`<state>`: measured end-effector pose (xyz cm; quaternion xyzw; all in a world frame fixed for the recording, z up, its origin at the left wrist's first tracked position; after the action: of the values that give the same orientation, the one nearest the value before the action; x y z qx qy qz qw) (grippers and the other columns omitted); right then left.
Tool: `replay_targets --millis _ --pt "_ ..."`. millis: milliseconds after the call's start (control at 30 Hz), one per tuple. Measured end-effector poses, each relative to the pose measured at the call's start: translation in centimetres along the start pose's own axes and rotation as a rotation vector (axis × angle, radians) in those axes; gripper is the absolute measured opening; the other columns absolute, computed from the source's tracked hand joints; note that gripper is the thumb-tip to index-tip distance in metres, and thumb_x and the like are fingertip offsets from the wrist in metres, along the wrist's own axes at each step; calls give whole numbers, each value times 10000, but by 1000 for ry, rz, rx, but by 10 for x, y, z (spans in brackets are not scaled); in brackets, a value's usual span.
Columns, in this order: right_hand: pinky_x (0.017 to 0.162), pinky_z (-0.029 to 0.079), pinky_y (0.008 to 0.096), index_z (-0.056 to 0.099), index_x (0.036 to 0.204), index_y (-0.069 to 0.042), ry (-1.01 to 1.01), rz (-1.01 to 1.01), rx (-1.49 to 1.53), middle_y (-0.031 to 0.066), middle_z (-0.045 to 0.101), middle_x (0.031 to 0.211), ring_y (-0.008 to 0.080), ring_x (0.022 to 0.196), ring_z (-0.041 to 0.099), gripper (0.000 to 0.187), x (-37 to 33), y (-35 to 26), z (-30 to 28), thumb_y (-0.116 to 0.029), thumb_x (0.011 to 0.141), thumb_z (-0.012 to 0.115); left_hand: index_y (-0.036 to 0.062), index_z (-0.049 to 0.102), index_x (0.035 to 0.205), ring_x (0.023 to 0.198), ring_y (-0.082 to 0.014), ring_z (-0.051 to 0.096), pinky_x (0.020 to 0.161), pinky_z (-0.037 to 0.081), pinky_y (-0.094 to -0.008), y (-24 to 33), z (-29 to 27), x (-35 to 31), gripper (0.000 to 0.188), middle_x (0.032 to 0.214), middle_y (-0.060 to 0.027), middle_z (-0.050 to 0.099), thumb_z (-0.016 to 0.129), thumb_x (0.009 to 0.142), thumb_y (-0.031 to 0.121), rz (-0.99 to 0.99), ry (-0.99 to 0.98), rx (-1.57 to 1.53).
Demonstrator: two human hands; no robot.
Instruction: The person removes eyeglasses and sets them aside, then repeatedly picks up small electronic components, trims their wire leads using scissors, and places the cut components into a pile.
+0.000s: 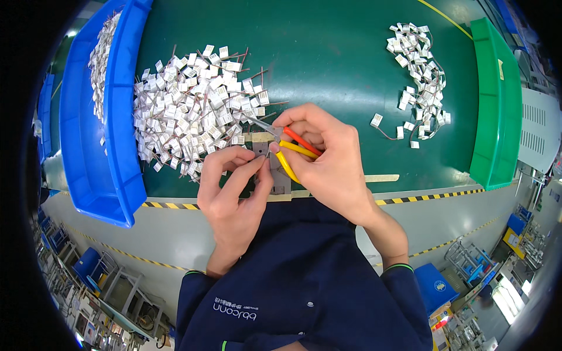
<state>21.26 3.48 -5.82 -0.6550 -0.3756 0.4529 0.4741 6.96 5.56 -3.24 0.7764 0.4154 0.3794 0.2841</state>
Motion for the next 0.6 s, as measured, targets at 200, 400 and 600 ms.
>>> replay_targets --millis 200,400,600 --pt "631 476 191 573 935 -8 61 -44 -51 59 640 698 49 680 593 258 0 4 -4 90 710 652 -9 610 764 642 -187 519 537 436 -286 3 1 -1 235 844 -47 545 688 568 -114 28 8 21" --pt "668 495 188 558 965 1 33 -17 -67 59 655 775 63 742 613 314 4 5 -3 110 694 674 -3 585 749 651 -198 521 548 435 -294 4 2 1 241 839 -51 539 679 559 -117 38 5 23" --pt "555 421 155 557 978 -9 24 1 -20 37 622 726 23 661 567 284 6 5 -1 80 721 640 -9 576 708 691 -182 553 615 449 -266 0 4 1 193 847 -59 539 687 578 -100 -42 -42 27"
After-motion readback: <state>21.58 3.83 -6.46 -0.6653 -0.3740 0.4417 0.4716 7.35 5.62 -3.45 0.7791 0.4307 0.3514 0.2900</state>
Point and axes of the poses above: each hand's wrist, its own x-axis towards the middle knuckle, its own z-axis out of the palm, y = z × x, the point moved 8 cm from there along x, towards the middle knuckle
